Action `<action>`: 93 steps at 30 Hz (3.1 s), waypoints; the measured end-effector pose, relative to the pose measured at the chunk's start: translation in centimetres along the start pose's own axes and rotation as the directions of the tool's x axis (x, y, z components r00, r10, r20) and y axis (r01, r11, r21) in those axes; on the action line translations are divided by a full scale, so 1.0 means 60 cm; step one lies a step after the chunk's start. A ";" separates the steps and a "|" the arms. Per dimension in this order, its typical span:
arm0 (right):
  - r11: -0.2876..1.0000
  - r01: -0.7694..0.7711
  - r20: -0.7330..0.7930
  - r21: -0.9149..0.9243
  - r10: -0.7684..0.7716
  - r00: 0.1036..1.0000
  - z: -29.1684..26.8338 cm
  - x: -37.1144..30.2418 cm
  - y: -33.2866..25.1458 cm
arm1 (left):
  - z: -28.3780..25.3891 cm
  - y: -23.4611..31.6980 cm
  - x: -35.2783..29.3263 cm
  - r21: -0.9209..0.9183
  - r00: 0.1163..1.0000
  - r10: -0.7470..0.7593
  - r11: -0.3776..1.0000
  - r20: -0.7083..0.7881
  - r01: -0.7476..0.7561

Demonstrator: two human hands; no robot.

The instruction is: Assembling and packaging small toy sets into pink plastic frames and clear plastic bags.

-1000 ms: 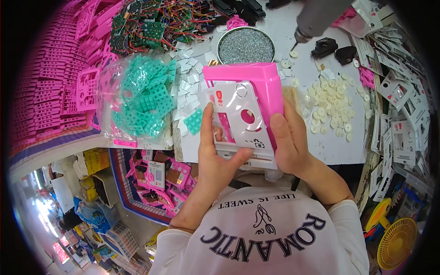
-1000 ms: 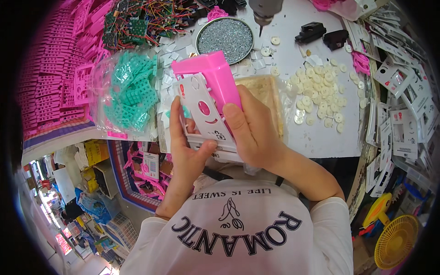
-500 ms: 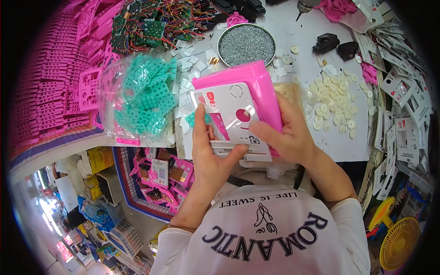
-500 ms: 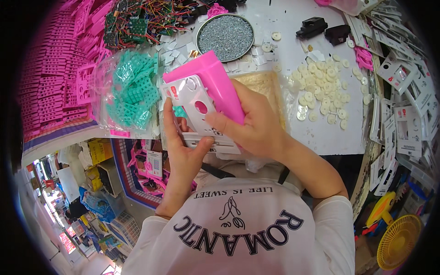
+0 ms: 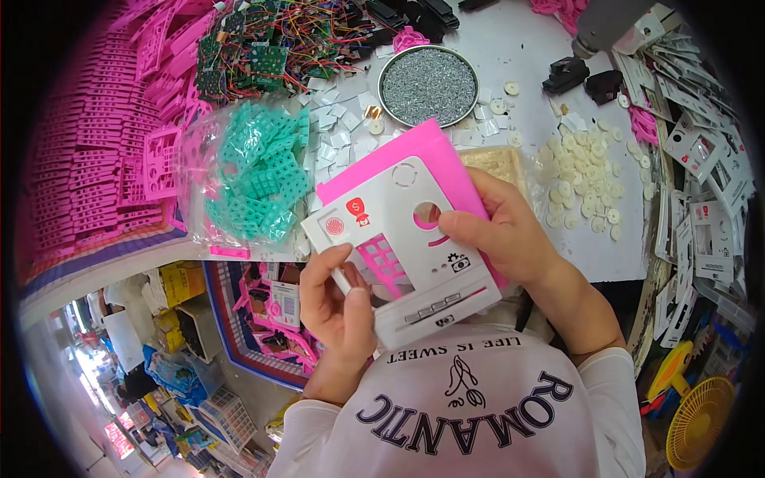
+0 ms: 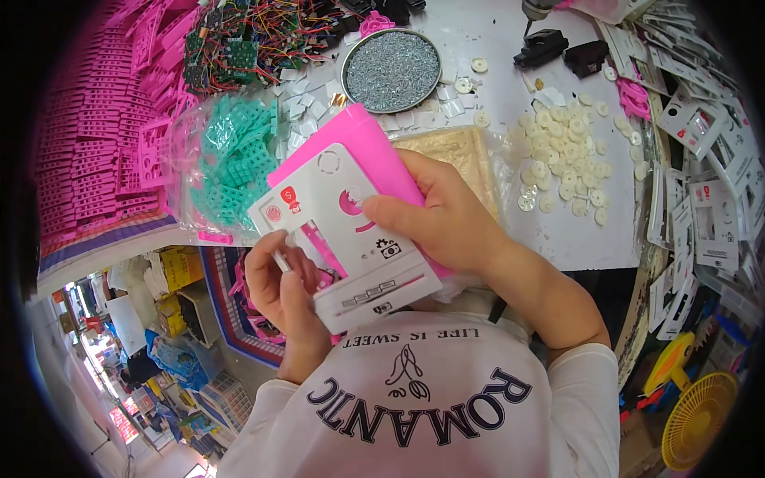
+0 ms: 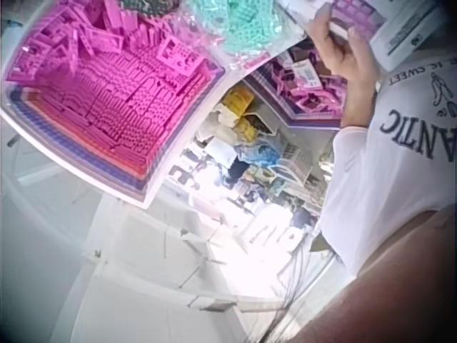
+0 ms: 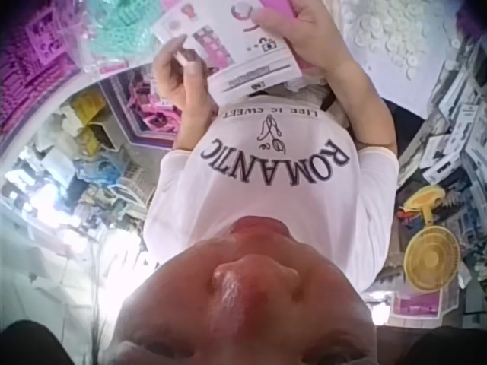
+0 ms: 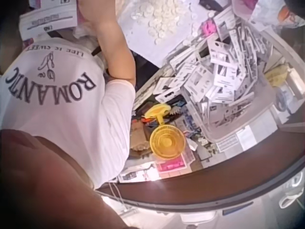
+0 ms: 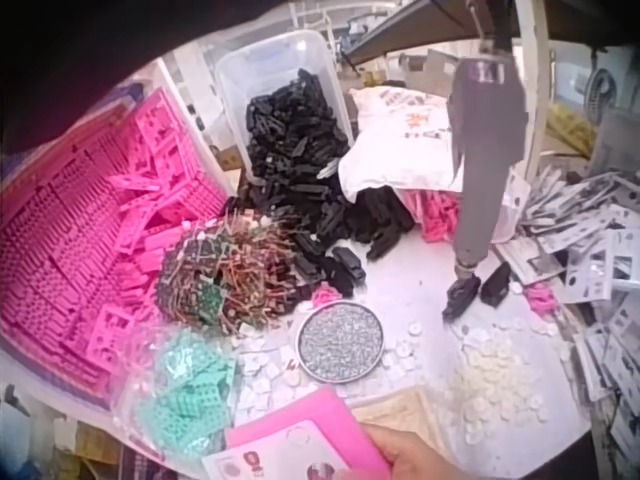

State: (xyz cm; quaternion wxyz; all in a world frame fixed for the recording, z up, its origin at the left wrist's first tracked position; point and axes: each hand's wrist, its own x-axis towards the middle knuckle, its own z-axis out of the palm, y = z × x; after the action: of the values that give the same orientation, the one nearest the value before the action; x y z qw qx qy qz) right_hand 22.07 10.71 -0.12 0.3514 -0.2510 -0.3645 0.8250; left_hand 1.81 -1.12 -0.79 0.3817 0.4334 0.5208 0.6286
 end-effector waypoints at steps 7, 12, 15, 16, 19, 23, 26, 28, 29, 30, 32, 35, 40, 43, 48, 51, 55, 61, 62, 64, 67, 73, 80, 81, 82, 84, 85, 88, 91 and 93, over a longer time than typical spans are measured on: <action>0.867 0.334 0.241 -0.370 -0.257 0.936 -0.011 -0.001 0.021 | 0.002 -0.064 0.012 0.150 0.988 0.028 0.989 -0.154 -0.005; 0.966 0.165 0.001 -0.197 -0.168 0.986 0.004 0.000 0.025 | -0.012 -0.038 0.027 0.104 0.989 -0.148 0.984 0.002 0.147; 0.966 0.157 -0.003 -0.204 -0.161 0.987 0.004 0.009 0.026 | 0.008 0.004 0.038 0.599 0.952 -0.076 0.791 0.297 -0.123; 0.970 0.148 -0.007 -0.191 -0.152 0.988 0.008 0.009 0.028 | 0.014 0.004 0.036 0.608 0.964 -0.114 0.792 0.239 -0.057; 0.989 -0.021 -0.025 0.143 0.025 0.999 0.018 0.018 0.028 | 0.021 -0.008 0.038 0.603 0.971 -0.197 0.794 0.135 0.077; 0.955 -0.078 -0.032 0.287 0.091 0.995 0.026 0.016 0.017 | 0.007 -0.016 0.043 0.627 0.963 -0.212 0.776 0.166 0.063; 0.989 -0.014 -0.025 0.148 0.018 1.000 0.020 0.018 0.032 | 0.015 -0.012 0.045 0.673 0.970 -0.180 0.740 0.165 0.023; 0.998 0.047 -0.003 -0.046 -0.047 0.999 0.015 0.014 0.032 | 0.021 -0.001 0.054 0.759 0.974 -0.102 0.645 0.203 -0.091; 0.999 0.012 0.001 0.038 -0.012 1.000 0.013 0.017 0.030 | 0.022 0.008 0.061 0.817 0.967 -0.045 0.545 0.251 -0.187; 0.992 -0.023 0.008 0.121 0.023 1.000 0.011 0.023 0.027 | 0.025 0.006 0.066 0.780 0.970 -0.018 0.599 0.242 -0.183; 0.968 -0.073 0.009 0.241 0.073 0.997 0.016 0.028 0.021 | 0.034 -0.008 0.074 0.559 0.989 -0.003 0.825 0.148 -0.081; 0.988 -0.027 -0.014 0.154 0.030 0.999 0.024 0.020 0.020 | 0.049 -0.013 0.085 0.162 0.993 -0.104 0.980 -0.060 0.112; 0.992 -0.112 0.044 -0.051 0.114 0.992 -0.001 -0.030 0.025 | 0.030 -0.031 0.091 0.340 0.994 0.112 0.935 -0.014 -0.101; 0.984 -0.173 0.054 -0.047 0.175 0.983 -0.018 -0.030 0.026 | 0.041 -0.023 0.090 0.281 0.991 0.131 0.952 -0.004 -0.125; 0.998 -0.054 0.048 0.025 0.053 0.997 -0.017 -0.040 0.021 | 0.048 -0.021 0.097 0.219 0.992 0.122 0.969 -0.028 -0.113; 0.997 -0.035 0.007 -0.070 0.036 0.999 -0.014 -0.040 0.024 | 0.052 -0.029 0.086 0.183 0.990 0.135 0.975 -0.050 -0.124; 0.984 -0.079 -0.041 -0.157 0.073 0.996 -0.002 -0.036 0.019 | 0.036 -0.033 0.094 0.356 0.974 0.213 0.907 0.071 -0.225; 0.682 -0.054 -0.012 -0.729 0.066 0.998 0.010 -0.054 0.002 | 0.028 0.009 0.149 0.581 0.923 0.385 0.746 0.022 -0.325; 0.649 0.018 0.021 -0.761 -0.003 1.000 0.011 -0.056 0.004 | 0.009 0.020 0.160 0.729 0.887 0.388 0.527 0.251 -0.436; 0.565 0.155 0.094 -0.810 -0.136 0.986 0.014 -0.062 0.008 | -0.002 0.044 0.184 0.647 0.913 0.179 0.656 0.366 -0.389; 0.512 0.213 0.163 -0.832 -0.142 0.976 0.014 -0.067 0.007 | -0.006 0.060 0.198 0.496 0.891 -0.004 0.832 0.455 -0.249; 0.532 0.103 0.117 -0.841 -0.007 0.993 0.011 -0.070 -0.010 | 0.003 0.065 0.202 0.365 0.866 -0.219 0.930 0.450 0.045; 0.684 0.055 0.051 -0.727 -0.027 0.998 0.009 -0.072 0.010 | 0.017 0.057 0.204 0.432 0.854 -0.362 0.883 0.373 0.186; 0.726 0.039 0.042 -0.687 -0.013 0.999 0.007 -0.073 0.010 | 0.018 0.058 0.206 0.472 0.869 -0.350 0.867 0.349 0.159; 0.763 0.020 0.031 -0.646 -0.001 1.000 0.005 -0.073 0.010 | 0.022 0.059 0.208 0.532 0.881 -0.319 0.841 0.350 0.093; 0.889 -0.046 0.004 -0.455 0.054 0.999 0.003 -0.071 0.011 | 0.026 0.060 0.211 0.641 0.898 -0.255 0.767 0.359 -0.038; 0.933 -0.080 -0.005 -0.352 0.084 0.996 0.003 -0.072 0.010 | 0.023 0.055 0.213 0.627 0.914 -0.107 0.758 0.391 -0.180; 0.975 -0.005 -0.083 -0.222 -0.014 0.996 0.003 -0.068 0.021 | -0.001 0.047 0.251 0.641 0.791 0.418 0.467 0.447 -0.609; 0.988 0.079 -0.092 -0.133 -0.091 0.992 -0.006 -0.071 0.018 | -0.003 0.015 0.202 0.042 0.999 0.035 0.999 -0.005 -0.034; 0.977 0.040 -0.074 -0.209 -0.056 0.996 -0.012 -0.073 0.019 | 0.024 0.001 0.158 0.066 0.981 -0.170 0.984 0.090 0.164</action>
State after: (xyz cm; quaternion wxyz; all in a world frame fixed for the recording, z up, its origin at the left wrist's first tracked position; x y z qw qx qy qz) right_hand 24.85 7.09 -0.75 0.3574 -0.3099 -0.4403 0.7631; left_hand 0.02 8.15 0.79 0.4447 0.4286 0.5548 0.5575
